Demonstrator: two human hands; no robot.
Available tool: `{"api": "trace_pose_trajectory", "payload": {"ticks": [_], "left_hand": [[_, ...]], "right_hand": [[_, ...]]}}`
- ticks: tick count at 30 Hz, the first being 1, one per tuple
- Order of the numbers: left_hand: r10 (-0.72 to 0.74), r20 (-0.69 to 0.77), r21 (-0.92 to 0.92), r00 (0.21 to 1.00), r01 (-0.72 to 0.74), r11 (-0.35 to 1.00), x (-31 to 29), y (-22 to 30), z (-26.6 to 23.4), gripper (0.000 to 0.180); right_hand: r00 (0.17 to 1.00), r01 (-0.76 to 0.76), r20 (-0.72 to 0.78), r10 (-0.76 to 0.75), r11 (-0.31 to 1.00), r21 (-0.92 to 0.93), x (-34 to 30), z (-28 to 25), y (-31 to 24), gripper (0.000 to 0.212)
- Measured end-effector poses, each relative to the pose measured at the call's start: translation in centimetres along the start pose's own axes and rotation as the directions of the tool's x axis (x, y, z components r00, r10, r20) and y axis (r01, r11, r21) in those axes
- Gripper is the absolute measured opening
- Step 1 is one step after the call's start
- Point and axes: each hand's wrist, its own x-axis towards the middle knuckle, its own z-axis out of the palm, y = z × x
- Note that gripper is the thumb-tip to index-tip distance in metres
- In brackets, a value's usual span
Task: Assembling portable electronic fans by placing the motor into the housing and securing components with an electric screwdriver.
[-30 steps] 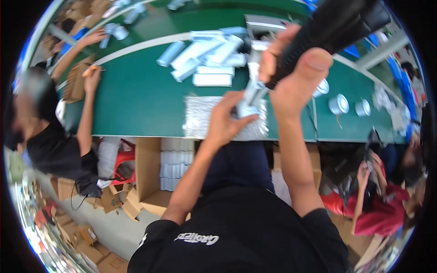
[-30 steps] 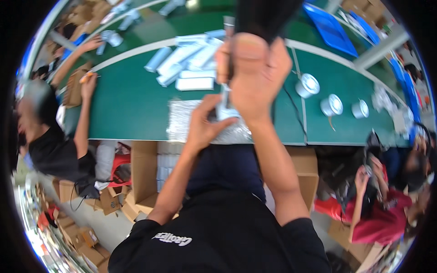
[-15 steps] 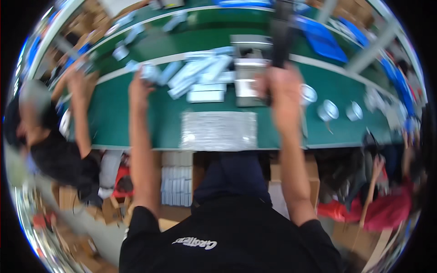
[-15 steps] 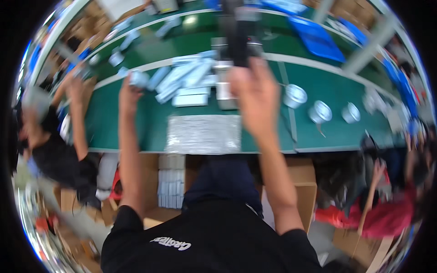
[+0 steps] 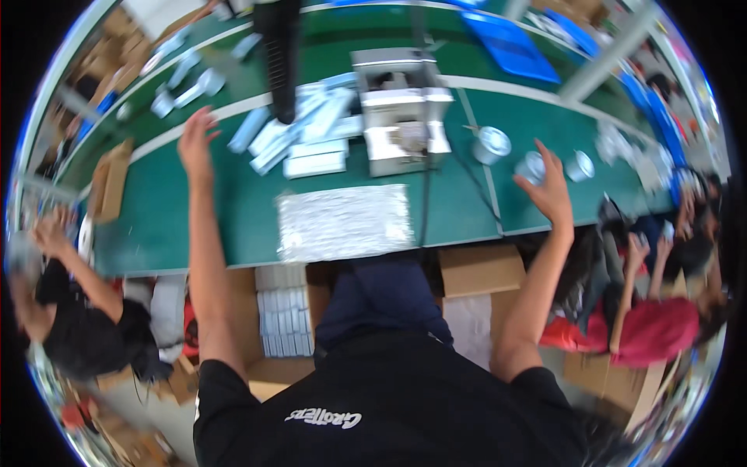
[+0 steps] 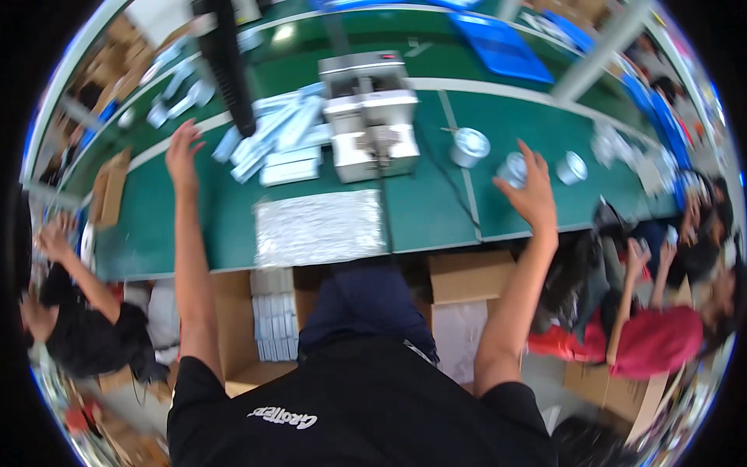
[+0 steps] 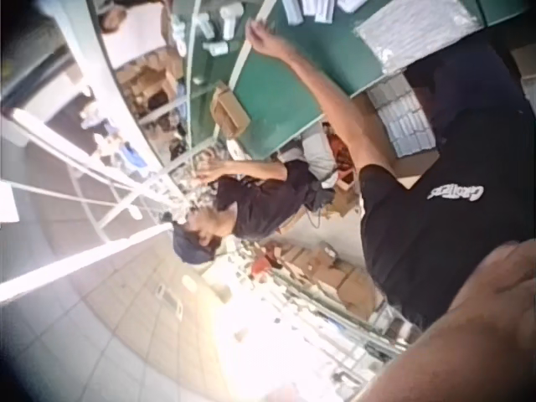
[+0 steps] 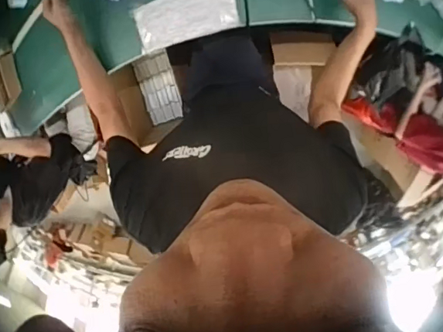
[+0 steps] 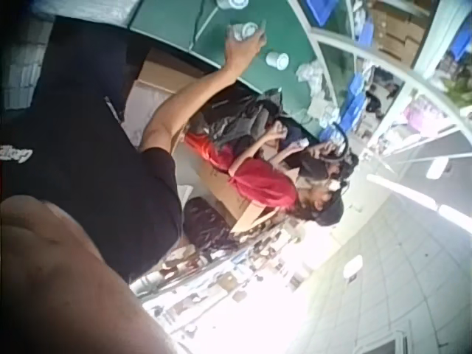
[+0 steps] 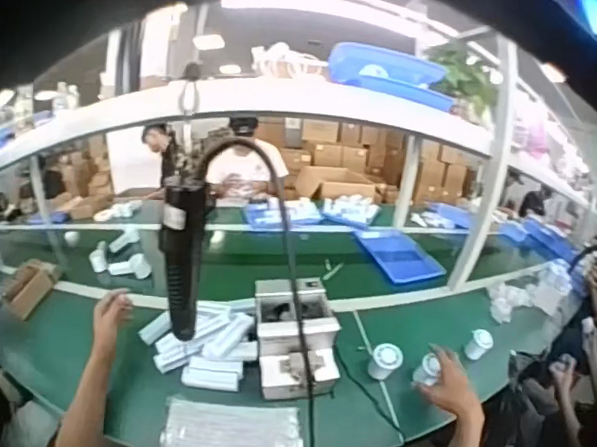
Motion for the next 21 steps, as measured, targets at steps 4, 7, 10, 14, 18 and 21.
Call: {"api": "trace_pose_trajectory", "payload": {"ticks": [4, 7, 10, 14, 18, 21], "left_hand": [[0.14, 0.237, 0.228, 0.961, -0.195, 0.954, -6.5, 6.4, 2.5, 0.015], [0.218, 0.411, 0.408, 0.885, -0.393, 0.824, -10.0, 9.7, 3.6, 0.018], [0.213, 0.387, 0.548, 0.897, -0.409, 0.729, -10.2, 8.8, 5.6, 0.035], [0.238, 0.437, 0.622, 0.868, -0.482, 0.616, -9.5, 7.0, 8.8, 0.044], [0.175, 0.371, 0.664, 0.912, -0.392, 0.637, -10.1, 7.7, 8.2, 0.029], [0.158, 0.122, 0.576, 0.98, -0.2, 0.793, -11.0, 7.0, 4.9, 0.025]], "right_hand": [[0.893, -0.002, -0.42, 0.16, 0.936, 0.352, -1.3, 1.4, -2.5, 0.048], [0.854, 0.417, -0.51, 0.101, 0.453, 0.788, -4.2, -1.5, -12.6, 0.056], [0.734, 0.466, -0.312, -0.603, 0.114, 0.877, -6.4, 0.1, -21.0, 0.069], [0.643, 0.385, 0.211, -0.736, 0.549, 0.741, -8.3, 6.7, -26.5, 0.066], [0.676, 0.644, -0.008, -0.737, 0.586, 0.492, -8.6, 9.0, -27.4, 0.061], [0.856, 0.5, -0.287, -0.43, 0.547, 0.672, -12.4, 8.3, -25.9, 0.053]]}}
